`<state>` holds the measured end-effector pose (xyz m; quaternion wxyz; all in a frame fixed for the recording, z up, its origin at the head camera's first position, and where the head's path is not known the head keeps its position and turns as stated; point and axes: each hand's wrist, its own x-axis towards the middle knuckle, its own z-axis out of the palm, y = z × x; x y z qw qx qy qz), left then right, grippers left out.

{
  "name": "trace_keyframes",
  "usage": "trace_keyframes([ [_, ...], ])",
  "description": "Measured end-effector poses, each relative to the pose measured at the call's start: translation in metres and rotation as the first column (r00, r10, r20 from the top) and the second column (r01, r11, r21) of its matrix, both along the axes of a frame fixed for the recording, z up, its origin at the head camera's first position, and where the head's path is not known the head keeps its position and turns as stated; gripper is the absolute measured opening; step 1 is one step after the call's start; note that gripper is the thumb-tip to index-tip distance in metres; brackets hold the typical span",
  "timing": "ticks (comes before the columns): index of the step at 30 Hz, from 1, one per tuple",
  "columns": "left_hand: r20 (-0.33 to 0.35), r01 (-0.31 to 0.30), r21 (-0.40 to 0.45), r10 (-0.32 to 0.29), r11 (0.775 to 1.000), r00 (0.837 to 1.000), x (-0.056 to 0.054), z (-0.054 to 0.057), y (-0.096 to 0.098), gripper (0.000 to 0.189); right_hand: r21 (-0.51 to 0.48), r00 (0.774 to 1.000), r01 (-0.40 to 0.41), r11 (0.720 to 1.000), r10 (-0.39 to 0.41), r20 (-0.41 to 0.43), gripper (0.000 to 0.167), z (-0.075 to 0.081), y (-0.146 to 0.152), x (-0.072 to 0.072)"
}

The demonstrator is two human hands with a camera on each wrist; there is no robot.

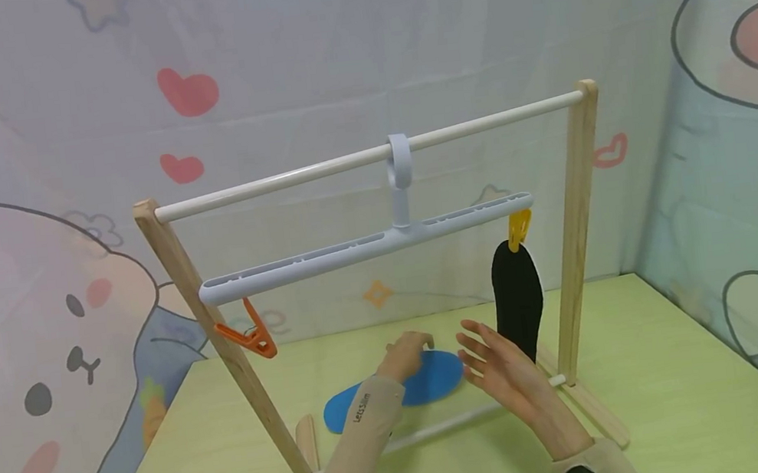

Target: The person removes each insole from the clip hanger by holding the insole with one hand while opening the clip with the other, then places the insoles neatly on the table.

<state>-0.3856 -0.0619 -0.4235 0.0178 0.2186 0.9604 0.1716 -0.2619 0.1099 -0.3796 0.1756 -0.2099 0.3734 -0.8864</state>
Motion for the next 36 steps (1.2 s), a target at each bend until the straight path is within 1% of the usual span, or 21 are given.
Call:
trace_keyframes([
  [5,0.031,-0.005,0.009,0.005,1.0,1.0,0.0012,0.0014,0.0013,0.04,0.014,1.0,0.014,1.0,-0.014,0.004,0.034,-0.0003,0.0004,-0.0001],
  [10,0.047,-0.017,0.009,0.016,1.0,0.999,0.0008,0.0008,0.0009,0.041,0.008,1.0,0.011,1.0,-0.011,-0.005,0.034,-0.0009,-0.0003,-0.0006],
  [14,0.051,-0.019,0.013,0.019,1.0,0.999,-0.0002,0.0004,0.0005,0.041,0.009,1.0,0.016,1.0,-0.016,-0.005,0.033,-0.0011,-0.0007,-0.0013],
  [21,0.051,-0.002,0.016,0.002,1.0,0.999,-0.0007,0.0,0.0009,0.042,0.019,1.0,0.027,0.999,-0.027,-0.004,0.032,-0.001,0.0,-0.0008],
  [24,0.06,-0.007,0.023,0.005,1.0,0.998,-0.0003,-0.0004,0.0002,0.042,0.024,1.0,0.029,0.999,-0.029,-0.003,0.032,-0.0008,-0.0003,-0.0004],
  [30,0.052,-0.017,0.017,0.016,1.0,0.999,-0.0018,-0.0026,-0.0012,0.038,0.053,0.999,0.049,0.997,-0.05,0.017,0.031,0.0004,-0.001,0.0007],
  [32,0.053,-0.022,0.025,0.02,0.999,0.998,-0.0027,-0.0038,-0.0021,0.039,0.054,0.998,0.052,0.997,-0.053,0.028,0.031,0.0005,-0.0013,0.0008],
  [36,0.076,-0.036,0.061,0.032,0.997,0.997,-0.0042,-0.0061,-0.0048,0.044,0.042,0.998,0.05,0.998,-0.052,0.044,0.03,0.0006,-0.0014,0.0011],
])
